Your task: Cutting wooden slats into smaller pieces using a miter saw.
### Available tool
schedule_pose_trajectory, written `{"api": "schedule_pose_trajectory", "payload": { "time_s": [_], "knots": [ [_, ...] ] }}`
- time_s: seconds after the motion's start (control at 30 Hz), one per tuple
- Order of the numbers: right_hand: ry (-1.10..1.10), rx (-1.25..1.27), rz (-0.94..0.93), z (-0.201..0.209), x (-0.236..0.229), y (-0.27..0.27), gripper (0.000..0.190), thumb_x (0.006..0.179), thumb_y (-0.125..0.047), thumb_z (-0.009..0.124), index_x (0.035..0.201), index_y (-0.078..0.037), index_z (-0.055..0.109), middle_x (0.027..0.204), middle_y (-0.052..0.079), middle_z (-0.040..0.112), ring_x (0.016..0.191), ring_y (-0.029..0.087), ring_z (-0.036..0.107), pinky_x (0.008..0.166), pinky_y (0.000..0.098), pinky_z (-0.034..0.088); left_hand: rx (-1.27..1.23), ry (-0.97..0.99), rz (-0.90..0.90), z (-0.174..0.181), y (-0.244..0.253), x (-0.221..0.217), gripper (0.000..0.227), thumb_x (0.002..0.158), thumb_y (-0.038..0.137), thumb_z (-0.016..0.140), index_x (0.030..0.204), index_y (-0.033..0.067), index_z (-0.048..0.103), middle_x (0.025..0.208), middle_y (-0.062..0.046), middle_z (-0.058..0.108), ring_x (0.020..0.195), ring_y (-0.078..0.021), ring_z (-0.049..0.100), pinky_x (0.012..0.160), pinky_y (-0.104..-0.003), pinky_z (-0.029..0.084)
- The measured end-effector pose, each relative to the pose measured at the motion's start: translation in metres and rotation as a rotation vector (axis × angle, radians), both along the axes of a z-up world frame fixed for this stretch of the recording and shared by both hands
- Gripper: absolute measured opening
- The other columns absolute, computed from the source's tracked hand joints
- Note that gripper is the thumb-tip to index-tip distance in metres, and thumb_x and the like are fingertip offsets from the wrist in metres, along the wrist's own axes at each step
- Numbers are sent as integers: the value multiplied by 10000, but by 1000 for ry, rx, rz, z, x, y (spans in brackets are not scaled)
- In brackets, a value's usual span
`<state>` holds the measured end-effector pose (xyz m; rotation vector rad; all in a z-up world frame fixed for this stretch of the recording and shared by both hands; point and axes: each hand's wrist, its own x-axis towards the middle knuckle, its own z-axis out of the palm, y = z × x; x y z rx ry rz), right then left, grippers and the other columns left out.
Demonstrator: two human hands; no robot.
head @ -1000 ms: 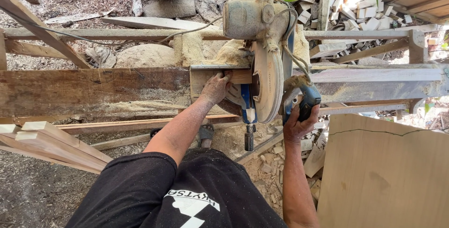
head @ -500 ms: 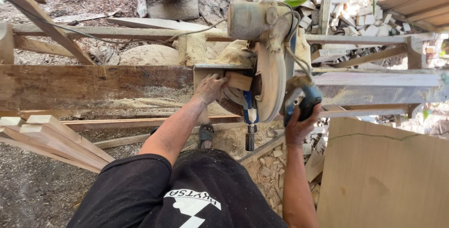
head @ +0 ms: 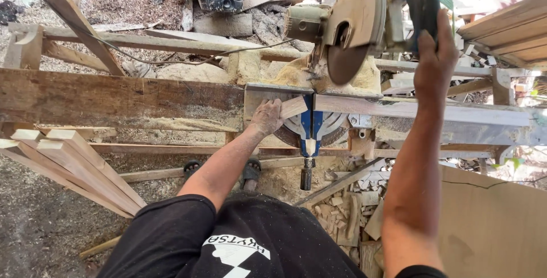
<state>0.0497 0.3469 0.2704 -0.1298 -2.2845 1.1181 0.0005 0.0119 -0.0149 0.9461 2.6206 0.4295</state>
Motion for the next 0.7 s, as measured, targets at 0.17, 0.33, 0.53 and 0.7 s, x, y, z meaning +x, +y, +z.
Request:
{"api": "schedule_pose_trajectory", "payload": {
  "time_s": [0.17, 0.33, 0.53, 0.7],
  "knots": [
    [-132, -721, -215, -158, 89, -51, 277, 1123, -263, 580, 1156, 2, 650, 1081, 170, 690, 895, 230, 635, 760, 346, 567, 353, -535, 222, 51, -19, 44, 615, 775, 312, 847, 1199, 68, 474, 1184, -212, 675, 1023, -315, 725, 849, -456, 667],
    [-928, -1170, -89, -230, 147, -129, 661, 959, -467, 633, 1471, -67, 510, 1253, 307, 656, 883, 301, 688, 687, 359, 620, 490, -585, 60, 52, -24, 90, 759, 747, 337, 912, 1262, 44, 438, 1231, -214, 670, 1172, -303, 661, 927, -481, 629],
    [-1521, -494, -58, -151, 132, 16, 546, 866, -210, 767, 1382, -134, 607, 1253, 232, 685, 922, 337, 737, 803, 445, 675, 119, -743, 47, 92, -64, 81, 800, 741, 479, 937, 1355, 130, 560, 1354, -182, 504, 1261, -307, 514, 1037, -489, 487],
    [-585, -528, -749, -100, 116, 116, 777, 990, -243, 708, 1609, -171, 244, 1087, 170, 693, 824, 264, 717, 562, 282, 634, 286, -668, 374, 50, -147, 74, 625, 852, 519, 722, 1300, 92, 635, 1250, -102, 667, 1159, -235, 667, 973, -425, 592]
  ]
}}
